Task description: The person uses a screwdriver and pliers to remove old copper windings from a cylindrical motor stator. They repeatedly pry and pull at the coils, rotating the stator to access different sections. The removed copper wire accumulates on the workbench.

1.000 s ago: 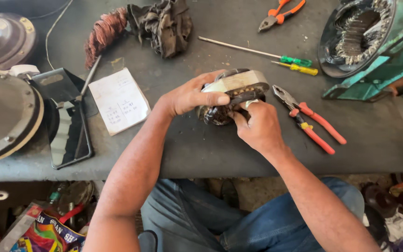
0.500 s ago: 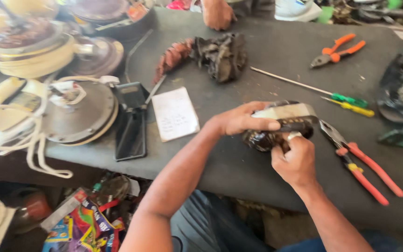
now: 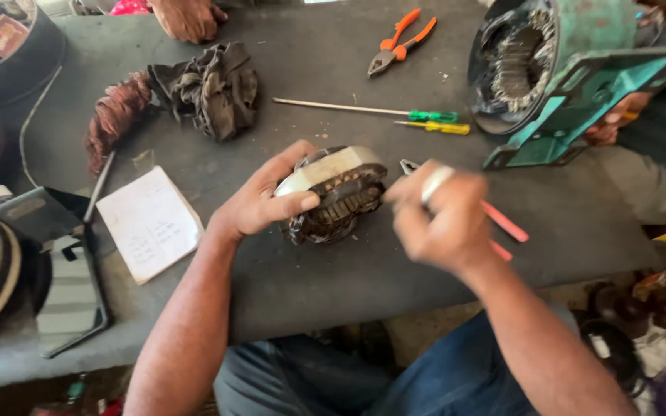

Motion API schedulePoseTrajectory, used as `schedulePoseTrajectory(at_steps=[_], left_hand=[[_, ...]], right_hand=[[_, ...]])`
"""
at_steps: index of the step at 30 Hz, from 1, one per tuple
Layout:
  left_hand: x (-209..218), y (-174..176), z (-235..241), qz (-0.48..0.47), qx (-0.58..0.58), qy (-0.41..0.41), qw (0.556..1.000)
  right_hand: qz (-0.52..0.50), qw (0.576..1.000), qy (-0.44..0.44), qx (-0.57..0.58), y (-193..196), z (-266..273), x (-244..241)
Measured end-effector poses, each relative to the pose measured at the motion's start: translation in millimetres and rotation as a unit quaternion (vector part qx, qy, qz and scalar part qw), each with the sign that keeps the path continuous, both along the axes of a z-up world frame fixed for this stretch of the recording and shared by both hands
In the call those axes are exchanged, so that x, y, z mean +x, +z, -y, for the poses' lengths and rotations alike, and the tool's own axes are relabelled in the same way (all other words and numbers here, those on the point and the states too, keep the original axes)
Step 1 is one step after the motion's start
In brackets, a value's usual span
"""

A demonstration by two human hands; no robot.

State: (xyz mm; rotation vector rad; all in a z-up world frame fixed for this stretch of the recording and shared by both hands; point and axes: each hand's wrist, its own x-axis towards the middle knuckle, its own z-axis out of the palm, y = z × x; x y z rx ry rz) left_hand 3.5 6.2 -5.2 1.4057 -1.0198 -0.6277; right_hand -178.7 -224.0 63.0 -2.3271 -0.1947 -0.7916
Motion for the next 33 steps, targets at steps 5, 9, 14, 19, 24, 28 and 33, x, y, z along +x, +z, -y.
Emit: schedulePoseTrajectory(at_steps=[5, 9, 14, 19, 24, 28, 33], left_hand=[[-5.1, 34.4, -1.4, 0.203, -0.042, 0.036, 0.978], [-7.5, 40.8, -3.6, 0.150, -0.006, 0.103, 0.983], [-3.1, 30.7, 8.5, -0.022, -0.023, 0.160, 0.987], [-6.2, 22.1, 10.9, -0.019, 0.006, 0.200, 0.980], [-10.3, 24.9, 9.1, 0.076, -0.068, 0.128, 0.987], [-12.1, 22.8, 6.7, 0.157, -0.094, 0.083, 0.980], [-9.3, 19.7, 6.6, 0.160, -0.096, 0.064, 0.980]], right_hand=[[-0.110, 0.948, -0.199, -0.224, -21.4, 99.2, 70.9], [-0.142, 0.920, -0.184, -0.315, -68.3, 124.8, 90.8], [-0.157, 0.939, -0.204, -0.226, -98.4, 146.9, 77.5], [-0.148, 0.930, -0.181, -0.285, -100.5, 151.8, 81.0], [-0.042, 0.997, -0.039, -0.048, -40.9, 111.4, 54.2], [-0.046, 0.971, -0.048, 0.231, -12.5, 37.9, -21.6], [-0.079, 0.991, -0.093, -0.056, -42.0, -28.8, -62.7]])
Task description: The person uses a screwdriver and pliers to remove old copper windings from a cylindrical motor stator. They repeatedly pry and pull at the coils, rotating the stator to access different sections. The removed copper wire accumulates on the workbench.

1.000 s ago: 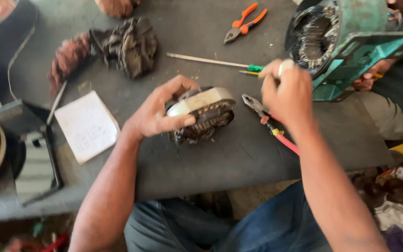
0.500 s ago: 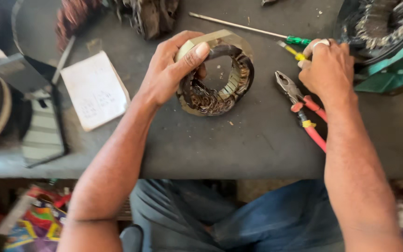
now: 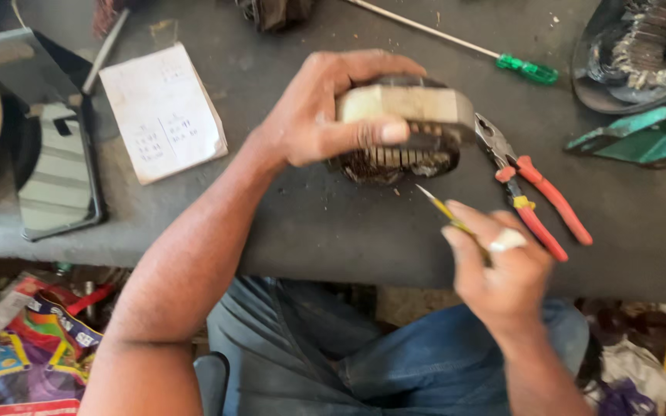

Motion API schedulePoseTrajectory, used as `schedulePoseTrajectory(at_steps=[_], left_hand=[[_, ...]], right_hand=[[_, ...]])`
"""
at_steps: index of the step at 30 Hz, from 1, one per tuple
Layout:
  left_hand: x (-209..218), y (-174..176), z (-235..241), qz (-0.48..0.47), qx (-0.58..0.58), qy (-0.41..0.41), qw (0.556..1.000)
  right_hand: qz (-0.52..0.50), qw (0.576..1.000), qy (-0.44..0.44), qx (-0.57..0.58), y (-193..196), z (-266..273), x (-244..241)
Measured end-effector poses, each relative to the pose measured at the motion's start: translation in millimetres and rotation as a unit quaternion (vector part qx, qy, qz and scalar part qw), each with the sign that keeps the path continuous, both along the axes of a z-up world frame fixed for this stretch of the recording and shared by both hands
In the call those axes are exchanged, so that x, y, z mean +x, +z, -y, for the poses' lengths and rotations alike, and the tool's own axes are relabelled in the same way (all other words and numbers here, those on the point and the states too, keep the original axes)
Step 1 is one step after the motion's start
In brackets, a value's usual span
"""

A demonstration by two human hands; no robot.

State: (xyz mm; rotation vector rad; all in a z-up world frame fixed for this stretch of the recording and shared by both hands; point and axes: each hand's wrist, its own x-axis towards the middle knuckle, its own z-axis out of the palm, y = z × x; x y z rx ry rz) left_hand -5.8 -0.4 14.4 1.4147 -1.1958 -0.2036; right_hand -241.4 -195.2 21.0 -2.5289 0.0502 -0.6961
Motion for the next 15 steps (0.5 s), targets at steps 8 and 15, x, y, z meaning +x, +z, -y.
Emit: schedulePoseTrajectory(at_steps=[8, 15], left_hand=[[-0.8, -0.3, 2.9, 0.015, 0.000, 0.026, 1.000], [0.2, 1.0, 3.4, 0.027, -0.005, 0.038, 0.999]], right_hand=[[0.016, 1.000, 0.003, -0.014, -17.8, -15.5, 14.6], [-0.024, 0.996, 0.002, -0.083, -16.0, -14.1, 16.7]])
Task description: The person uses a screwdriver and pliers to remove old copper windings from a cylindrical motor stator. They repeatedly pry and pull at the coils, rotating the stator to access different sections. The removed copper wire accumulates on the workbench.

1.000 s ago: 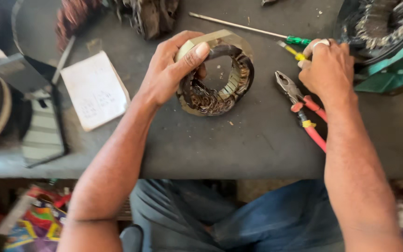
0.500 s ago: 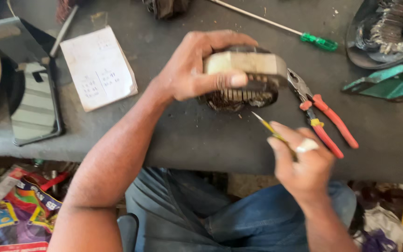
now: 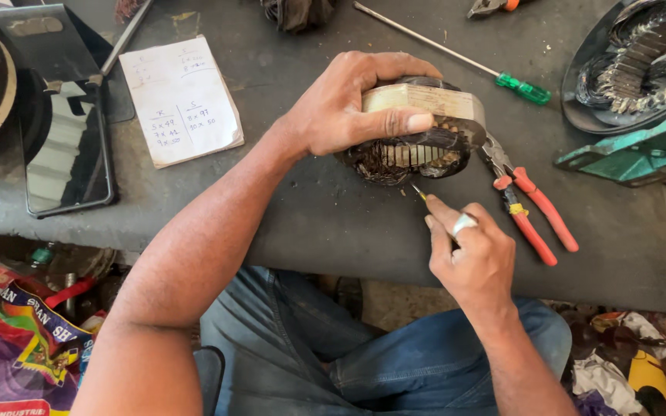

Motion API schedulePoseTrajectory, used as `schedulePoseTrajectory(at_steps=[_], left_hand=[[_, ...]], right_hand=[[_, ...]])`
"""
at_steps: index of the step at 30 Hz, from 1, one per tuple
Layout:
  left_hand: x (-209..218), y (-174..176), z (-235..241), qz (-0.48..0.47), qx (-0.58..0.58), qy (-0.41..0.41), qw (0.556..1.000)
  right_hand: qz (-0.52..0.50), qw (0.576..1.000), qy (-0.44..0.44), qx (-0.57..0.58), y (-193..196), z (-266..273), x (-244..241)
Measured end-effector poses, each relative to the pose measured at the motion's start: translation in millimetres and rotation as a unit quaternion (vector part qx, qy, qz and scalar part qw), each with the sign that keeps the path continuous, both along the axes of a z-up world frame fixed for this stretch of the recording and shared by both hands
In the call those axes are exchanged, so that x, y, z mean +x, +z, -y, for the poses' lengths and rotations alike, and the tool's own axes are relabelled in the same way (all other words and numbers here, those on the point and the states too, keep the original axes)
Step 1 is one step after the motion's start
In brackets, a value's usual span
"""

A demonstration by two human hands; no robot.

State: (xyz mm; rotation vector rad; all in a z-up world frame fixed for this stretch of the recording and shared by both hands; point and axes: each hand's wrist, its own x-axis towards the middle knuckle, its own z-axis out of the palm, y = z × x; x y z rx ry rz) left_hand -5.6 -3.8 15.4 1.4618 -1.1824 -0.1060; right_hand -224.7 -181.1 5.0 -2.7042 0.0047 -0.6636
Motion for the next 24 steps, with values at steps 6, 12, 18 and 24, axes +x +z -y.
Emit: schedulePoseTrajectory(at_steps=[6, 12, 18, 24], left_hand=[[-0.8, 2.5, 0.0, 0.015, 0.004, 0.012, 1.000], [-2.2, -0.8, 2.9, 0.026, -0.001, 0.027, 0.999], [-4.9, -0.2, 2.9, 0.024, 0.006, 0.041, 0.999], [-7.2, 5.7, 2.5, 0.011, 0.003, 0.036, 0.999]], right_hand=[[0.057, 0.997, 0.047, -0.023, 7.9, 8.4, 0.1], [0.019, 0.996, 0.067, -0.058, 21.6, 14.2, 5.2], [-0.041, 0.991, 0.077, -0.101, 46.3, 3.2, 14.2], [-0.145, 0.973, 0.078, -0.163, 75.1, -2.8, 33.6]])
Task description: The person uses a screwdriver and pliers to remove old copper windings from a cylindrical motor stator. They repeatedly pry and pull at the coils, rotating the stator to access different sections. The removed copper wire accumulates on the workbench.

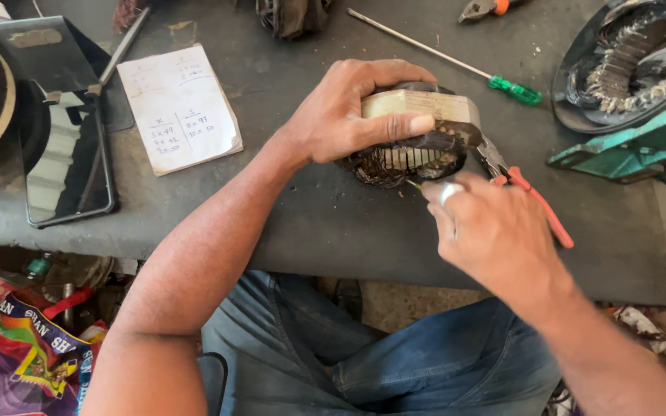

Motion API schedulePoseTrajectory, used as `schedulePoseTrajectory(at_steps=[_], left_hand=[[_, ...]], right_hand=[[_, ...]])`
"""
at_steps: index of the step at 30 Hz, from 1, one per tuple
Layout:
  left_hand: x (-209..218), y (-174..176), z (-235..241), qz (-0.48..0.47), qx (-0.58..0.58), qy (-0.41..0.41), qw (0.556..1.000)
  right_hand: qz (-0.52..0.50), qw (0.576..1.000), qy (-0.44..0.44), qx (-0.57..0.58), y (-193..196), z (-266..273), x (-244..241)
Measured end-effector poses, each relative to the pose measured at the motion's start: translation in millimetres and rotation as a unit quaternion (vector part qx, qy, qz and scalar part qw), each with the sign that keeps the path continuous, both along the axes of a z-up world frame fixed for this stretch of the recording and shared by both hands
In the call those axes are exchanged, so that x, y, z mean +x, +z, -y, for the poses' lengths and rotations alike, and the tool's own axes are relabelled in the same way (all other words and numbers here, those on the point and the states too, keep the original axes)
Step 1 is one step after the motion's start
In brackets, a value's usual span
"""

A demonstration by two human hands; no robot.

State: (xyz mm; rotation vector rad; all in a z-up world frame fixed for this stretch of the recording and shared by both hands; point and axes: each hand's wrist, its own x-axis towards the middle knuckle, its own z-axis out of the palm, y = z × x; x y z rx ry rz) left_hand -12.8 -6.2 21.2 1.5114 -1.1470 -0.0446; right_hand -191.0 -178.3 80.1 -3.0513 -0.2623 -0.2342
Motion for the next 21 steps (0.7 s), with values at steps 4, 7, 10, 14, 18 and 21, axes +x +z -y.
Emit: schedulePoseTrajectory(at_steps=[4, 7, 10, 14, 18, 21], left_hand=[[-3.9, 2.5, 0.5, -0.032, 0.010, 0.021, 0.999], [-4.7, 1.3, 3.7, -0.035, 0.004, 0.029, 0.999], [-4.0, -2.8, 7.7, -0.029, -0.002, 0.045, 0.999], [0.6, -4.0, 6.7, -0.048, 0.000, 0.055, 0.997], [1.0, -0.6, 3.6, -0.064, 0.003, 0.054, 0.996], [-1.2, 0.1, 3.2, -0.061, 0.016, 0.068, 0.996]], right_hand=[[-0.082, 0.995, 0.015, -0.062, 17.9, -0.1, 18.5], [-0.111, 0.989, 0.007, -0.095, 20.2, -5.6, 33.1], [-0.081, 0.985, 0.061, -0.137, 7.6, -13.1, 45.2], [-0.102, 0.987, 0.000, -0.127, 0.2, -15.4, 38.9], [-0.065, 0.994, -0.024, -0.091, 6.7, -22.9, 22.8], [-0.137, 0.981, -0.070, -0.119, 18.9, -26.3, 31.0]])
